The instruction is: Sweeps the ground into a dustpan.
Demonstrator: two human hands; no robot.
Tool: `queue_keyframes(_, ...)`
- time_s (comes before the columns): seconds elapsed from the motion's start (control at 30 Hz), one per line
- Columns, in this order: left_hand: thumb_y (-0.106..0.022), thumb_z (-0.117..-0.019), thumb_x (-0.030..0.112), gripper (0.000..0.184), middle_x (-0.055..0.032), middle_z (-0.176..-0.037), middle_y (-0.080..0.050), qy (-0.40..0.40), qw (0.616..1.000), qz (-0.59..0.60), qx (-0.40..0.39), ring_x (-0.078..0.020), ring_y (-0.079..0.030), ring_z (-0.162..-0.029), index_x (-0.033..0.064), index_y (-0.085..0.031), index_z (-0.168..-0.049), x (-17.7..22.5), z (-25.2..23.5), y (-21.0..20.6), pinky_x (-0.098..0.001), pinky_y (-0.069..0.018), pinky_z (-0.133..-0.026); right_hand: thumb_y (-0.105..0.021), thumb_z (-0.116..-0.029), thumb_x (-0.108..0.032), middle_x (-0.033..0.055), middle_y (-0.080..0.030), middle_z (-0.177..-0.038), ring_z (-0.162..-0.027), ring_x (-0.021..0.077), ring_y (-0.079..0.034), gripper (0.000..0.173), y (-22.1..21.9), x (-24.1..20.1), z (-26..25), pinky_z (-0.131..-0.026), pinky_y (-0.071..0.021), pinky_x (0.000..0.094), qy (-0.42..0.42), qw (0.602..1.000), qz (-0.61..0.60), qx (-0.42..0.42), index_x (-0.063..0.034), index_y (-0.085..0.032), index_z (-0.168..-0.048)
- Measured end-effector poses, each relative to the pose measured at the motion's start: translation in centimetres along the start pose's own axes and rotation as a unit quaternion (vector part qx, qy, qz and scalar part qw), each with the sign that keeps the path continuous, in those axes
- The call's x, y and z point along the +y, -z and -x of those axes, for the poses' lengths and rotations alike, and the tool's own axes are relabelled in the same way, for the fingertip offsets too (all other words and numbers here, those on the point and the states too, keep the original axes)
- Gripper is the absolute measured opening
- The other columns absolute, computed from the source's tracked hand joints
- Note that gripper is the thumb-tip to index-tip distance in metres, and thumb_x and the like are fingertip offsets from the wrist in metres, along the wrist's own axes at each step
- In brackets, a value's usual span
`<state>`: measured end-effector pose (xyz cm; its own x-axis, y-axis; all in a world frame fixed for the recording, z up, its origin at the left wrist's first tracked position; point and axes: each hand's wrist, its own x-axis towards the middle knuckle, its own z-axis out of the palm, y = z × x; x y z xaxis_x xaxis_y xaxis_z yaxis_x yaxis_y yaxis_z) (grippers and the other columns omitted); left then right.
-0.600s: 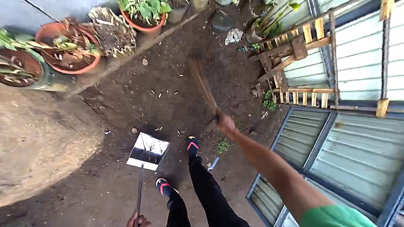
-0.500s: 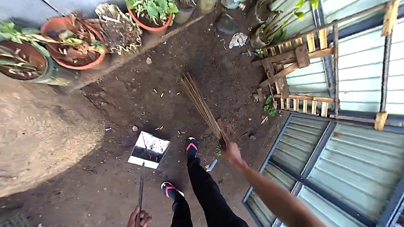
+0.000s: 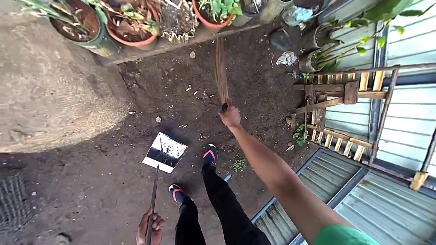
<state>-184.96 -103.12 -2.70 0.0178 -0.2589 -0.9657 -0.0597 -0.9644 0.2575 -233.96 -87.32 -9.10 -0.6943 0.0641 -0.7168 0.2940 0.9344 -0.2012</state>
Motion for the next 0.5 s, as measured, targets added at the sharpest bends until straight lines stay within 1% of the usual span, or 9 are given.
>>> queue_keyframes(0.07, -0.039, -0.1091, 0.028, 0.040, 0.0059, -0.053, -0.053, 0.001, 1.000, 0.019, 0.007, -0.0025, -0.047, -0.037, 0.0166, -0.059, -0.077, 0.2, 0.4, 0.7, -0.0174, -0.0434, -0.036, -0.074, -0.0921, -0.028, 0.0244, -0.072, -0.106, -0.094, 0.0466, -0.070, 0.083, -2.4, 0.5, 4.6, -0.075, -0.0558, 0.0674, 0.032, 0.999, 0.023, -0.038, -0.0236, -0.029, -0.163)
queue_keyframes(0.1, -0.039, -0.1089, 0.028, 0.039, 0.0058, -0.053, -0.052, 0.004, 1.000, 0.026, 0.014, -0.0023, -0.046, -0.036, 0.0164, -0.059, -0.078, 0.3, 0.7, 1.0, -0.0172, -0.0427, -0.035, -0.073, -0.0924, -0.029, 0.0224, -0.073, -0.105, -0.094, 0.0444, -0.071, 0.084, -3.4, 1.7, 7.3, -0.076, -0.0563, 0.0661, 0.036, 0.997, 0.043, -0.060, -0.0264, -0.029, -0.163)
queue_keyframes(0.17, -0.039, -0.1091, 0.027, 0.035, 0.0058, -0.053, -0.052, 0.008, 0.999, 0.033, 0.022, -0.0022, -0.046, -0.036, 0.0162, -0.059, -0.082, 0.7, 1.3, 1.9, -0.0169, -0.0424, -0.035, -0.070, -0.0937, -0.034, 0.0174, -0.073, -0.112, -0.100, 0.0379, -0.072, 0.085, -4.5, 4.2, 13.8, -0.085, -0.0571, 0.0612, 0.028, 0.988, 0.093, -0.118, -0.0309, -0.025, -0.165)
queue_keyframes(0.23, -0.038, -0.1096, 0.028, 0.037, 0.0055, -0.053, -0.051, 0.011, 0.999, 0.040, 0.024, -0.0028, -0.045, -0.036, 0.0161, -0.057, -0.081, 1.1, 1.1, 2.6, -0.0176, -0.0424, -0.035, -0.070, -0.0927, -0.034, 0.0161, -0.073, -0.114, -0.099, 0.0359, -0.072, 0.085, -4.3, 5.7, 20.1, -0.086, -0.0573, 0.0589, 0.022, 0.983, 0.113, -0.141, -0.0329, -0.026, -0.165)
queue_keyframes(0.3, -0.037, -0.1099, 0.028, 0.037, 0.0059, -0.053, -0.050, 0.013, 0.999, 0.038, 0.020, -0.0032, -0.046, -0.036, 0.0167, -0.056, -0.081, 1.2, 0.4, 3.7, -0.0181, -0.0427, -0.035, -0.069, -0.0924, -0.035, 0.0156, -0.072, -0.116, -0.097, 0.0353, -0.072, 0.083, -4.2, 5.3, 24.0, -0.084, -0.0574, 0.0579, 0.030, 0.978, 0.140, -0.151, -0.0376, -0.028, -0.164)
queue_keyframes(0.33, -0.036, -0.1097, 0.028, 0.038, 0.0058, -0.052, -0.050, 0.014, 0.999, 0.040, 0.021, -0.0035, -0.045, -0.036, 0.0169, -0.055, -0.079, 1.3, 0.0, 4.3, -0.0184, -0.0426, -0.035, -0.067, -0.0931, -0.035, 0.0155, -0.072, -0.119, -0.099, 0.0353, -0.072, 0.082, -4.3, 4.1, 24.8, -0.084, -0.0574, 0.0575, 0.043, 0.974, 0.158, -0.156, -0.0392, -0.027, -0.164)
queue_keyframes(0.4, -0.037, -0.1095, 0.027, 0.037, 0.0060, -0.053, -0.051, 0.016, 0.999, 0.047, 0.019, -0.0035, -0.046, -0.037, 0.0172, -0.055, -0.079, 1.5, -0.4, 5.4, -0.0184, -0.0431, -0.036, -0.065, -0.0956, -0.034, 0.0165, -0.070, -0.125, -0.104, 0.0361, -0.071, 0.078, -5.3, 0.0, 24.6, -0.086, -0.0575, 0.0574, 0.091, 0.966, 0.186, -0.154, -0.0373, -0.028, -0.164)
queue_keyframes(0.47, -0.038, -0.1092, 0.026, 0.039, 0.0054, -0.053, -0.053, 0.017, 0.998, 0.058, 0.006, -0.0041, -0.048, -0.037, 0.0164, -0.057, -0.077, 1.6, -1.0, 6.6, -0.0186, -0.0443, -0.036, -0.064, -0.0981, -0.031, 0.0192, -0.067, -0.130, -0.110, 0.0381, -0.069, 0.075, -7.2, -5.6, 22.4, -0.091, -0.0561, 0.0583, 0.134, 0.957, 0.208, -0.148, -0.0318, -0.029, -0.165)
queue_keyframes(0.5, -0.039, -0.1091, 0.027, 0.039, 0.0055, -0.053, -0.053, 0.019, 0.998, 0.065, -0.004, -0.0043, -0.049, -0.038, 0.0162, -0.058, -0.076, 1.6, -1.4, 7.3, -0.0187, -0.0450, -0.037, -0.064, -0.0981, -0.029, 0.0207, -0.067, -0.129, -0.111, 0.0395, -0.068, 0.075, -8.7, -8.3, 20.7, -0.091, -0.0553, 0.0594, 0.154, 0.953, 0.218, -0.141, -0.0308, -0.029, -0.165)
